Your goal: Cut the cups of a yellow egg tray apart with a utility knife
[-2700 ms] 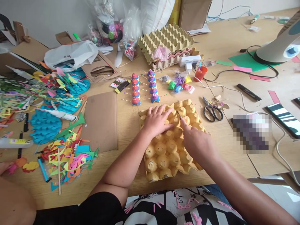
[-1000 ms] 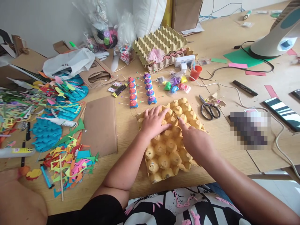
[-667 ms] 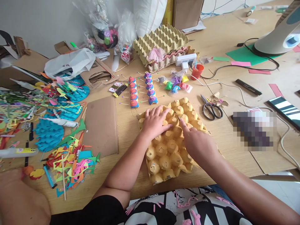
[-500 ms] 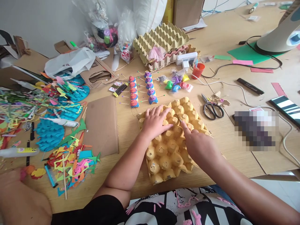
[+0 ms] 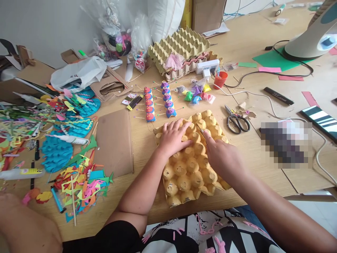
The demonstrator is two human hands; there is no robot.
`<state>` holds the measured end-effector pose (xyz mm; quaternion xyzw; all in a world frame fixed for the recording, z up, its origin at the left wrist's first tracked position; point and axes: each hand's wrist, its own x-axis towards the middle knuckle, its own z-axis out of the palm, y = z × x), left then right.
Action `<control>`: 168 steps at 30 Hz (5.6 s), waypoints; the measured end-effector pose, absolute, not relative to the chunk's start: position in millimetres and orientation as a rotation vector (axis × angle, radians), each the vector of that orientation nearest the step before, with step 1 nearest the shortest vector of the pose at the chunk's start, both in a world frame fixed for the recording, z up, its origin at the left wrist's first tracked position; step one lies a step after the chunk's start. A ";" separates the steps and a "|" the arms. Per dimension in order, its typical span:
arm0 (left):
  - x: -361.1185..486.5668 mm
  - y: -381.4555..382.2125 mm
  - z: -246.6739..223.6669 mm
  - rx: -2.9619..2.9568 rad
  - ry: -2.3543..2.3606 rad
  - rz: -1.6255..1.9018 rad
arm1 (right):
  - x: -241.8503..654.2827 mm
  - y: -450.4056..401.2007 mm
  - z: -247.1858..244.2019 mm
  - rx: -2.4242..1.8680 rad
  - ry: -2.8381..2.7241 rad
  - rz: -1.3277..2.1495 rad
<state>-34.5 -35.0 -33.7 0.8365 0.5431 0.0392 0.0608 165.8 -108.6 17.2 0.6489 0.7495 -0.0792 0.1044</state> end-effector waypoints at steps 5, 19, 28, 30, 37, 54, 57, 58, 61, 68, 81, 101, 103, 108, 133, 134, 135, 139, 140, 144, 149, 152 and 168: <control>-34.0 -35.2 -32.9 2.537 1.637 0.118 | 159.3 -105.7 14.1 1.855 2.151 -0.260; -34.5 -34.6 -36.2 2.541 1.641 0.147 | 153.2 -102.5 27.1 1.860 2.093 -0.357; -34.6 -34.9 -35.6 2.542 1.638 0.143 | 159.0 -104.8 16.9 1.823 2.104 -0.313; -34.7 -35.0 -36.3 2.545 1.644 0.151 | 157.8 -104.8 19.2 1.819 2.093 -0.318; -34.4 -35.1 -35.7 2.540 1.636 0.150 | 153.2 -107.8 22.0 1.813 2.076 -0.346; -34.0 -35.8 -35.4 2.537 1.643 0.157 | 158.1 -107.4 18.1 1.803 2.102 -0.260; -33.9 -35.6 -36.0 2.534 1.647 0.158 | 158.4 -106.8 20.6 1.799 2.111 -0.270; -33.8 -35.6 -36.1 2.536 1.647 0.159 | 158.7 -106.9 21.0 1.795 2.119 -0.273; -33.7 -35.6 -36.1 2.540 1.647 0.151 | 159.0 -108.2 20.1 1.798 2.108 -0.275; -34.5 -35.6 -36.4 2.537 1.649 0.149 | 168.2 -110.4 19.3 1.864 2.168 -0.285; -34.7 -35.4 -36.7 2.553 1.650 0.142 | 164.9 -109.6 14.8 1.879 2.170 -0.246; -34.5 -35.0 -37.1 2.530 1.651 0.153 | 156.1 -108.1 19.5 1.822 2.138 -0.254; -34.3 -35.1 -36.7 2.533 1.650 0.152 | 156.4 -108.3 19.2 1.820 2.129 -0.262; -34.0 -35.0 -36.2 2.529 1.660 0.137 | 157.4 -108.5 18.0 1.821 2.125 -0.300; -34.5 -35.7 -36.0 2.537 1.651 0.159 | 157.7 -113.8 22.2 1.805 2.119 -0.369; -34.5 -35.7 -36.2 2.540 1.648 0.161 | 157.5 -113.7 22.4 1.799 2.122 -0.362; -34.5 -35.7 -36.4 2.542 1.645 0.163 | 157.1 -113.4 22.5 1.795 2.122 -0.355; -34.6 -35.6 -36.9 2.526 1.647 0.172 | 156.5 -112.4 22.7 1.794 2.113 -0.341; -34.6 -35.5 -37.0 2.524 1.647 0.172 | 157.0 -112.7 22.6 1.791 2.112 -0.344; -34.6 -35.4 -36.7 2.535 1.646 0.167 | 161.4 -116.2 20.7 1.776 2.125 -0.349; -34.6 -35.5 -36.3 2.537 1.654 0.158 | 163.5 -116.8 20.5 1.793 2.140 -0.322; -34.9 -35.5 -36.1 2.544 1.649 0.162 | 162.8 -112.7 23.1 1.783 2.142 -0.322; -34.5 -35.5 -35.6 2.524 1.657 0.141 | 167.9 -104.0 30.8 1.959 2.191 -0.298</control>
